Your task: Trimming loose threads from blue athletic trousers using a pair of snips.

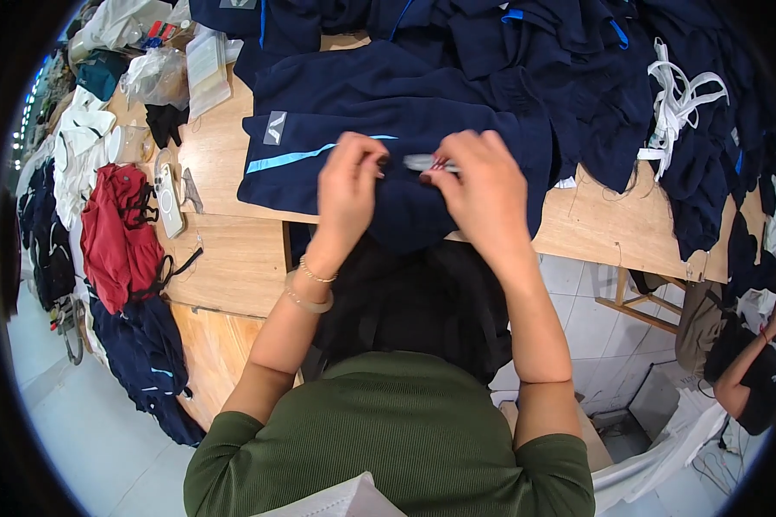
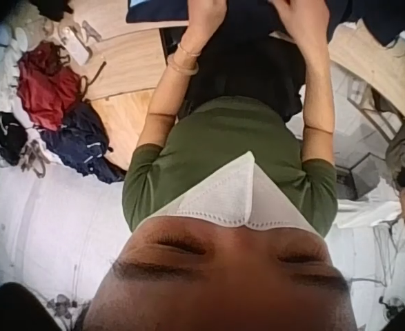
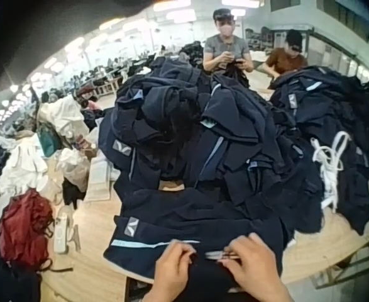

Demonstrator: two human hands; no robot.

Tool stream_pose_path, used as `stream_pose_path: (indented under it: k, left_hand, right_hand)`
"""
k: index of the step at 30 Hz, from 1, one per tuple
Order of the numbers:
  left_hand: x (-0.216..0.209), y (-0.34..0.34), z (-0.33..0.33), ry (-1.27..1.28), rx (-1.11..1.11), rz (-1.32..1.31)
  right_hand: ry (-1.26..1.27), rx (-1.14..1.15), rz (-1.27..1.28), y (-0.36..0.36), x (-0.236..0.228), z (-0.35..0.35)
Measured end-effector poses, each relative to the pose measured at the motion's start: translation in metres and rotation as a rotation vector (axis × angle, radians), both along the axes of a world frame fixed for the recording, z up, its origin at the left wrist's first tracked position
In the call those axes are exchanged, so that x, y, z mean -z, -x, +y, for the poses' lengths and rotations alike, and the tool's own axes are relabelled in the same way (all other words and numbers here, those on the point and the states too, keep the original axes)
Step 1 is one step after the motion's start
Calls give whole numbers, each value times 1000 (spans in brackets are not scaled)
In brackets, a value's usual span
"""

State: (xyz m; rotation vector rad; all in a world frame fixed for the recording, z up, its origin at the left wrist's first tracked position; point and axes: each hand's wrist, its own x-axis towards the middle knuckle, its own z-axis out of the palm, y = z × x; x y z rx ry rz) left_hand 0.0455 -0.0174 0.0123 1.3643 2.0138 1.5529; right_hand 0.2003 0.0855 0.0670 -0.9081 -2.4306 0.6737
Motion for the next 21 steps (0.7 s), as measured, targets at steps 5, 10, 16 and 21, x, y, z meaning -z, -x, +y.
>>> stream_pose_path:
  k: [5, 10, 16, 21]
  left_hand:
    - [-6, 86, -50, 98, -442, 153]
    - [24, 157, -109, 256, -686, 60]
    - [19, 153, -103, 353, -393, -283]
    - [15, 164, -123, 193, -413, -478]
  right_hand:
    - [388, 441, 587, -72, -13, 50]
    - [521, 543, 802, -114, 3, 65]
    - [1217, -614, 1291, -64, -94, 24]
    - [1588, -994, 1628, -91, -148, -3]
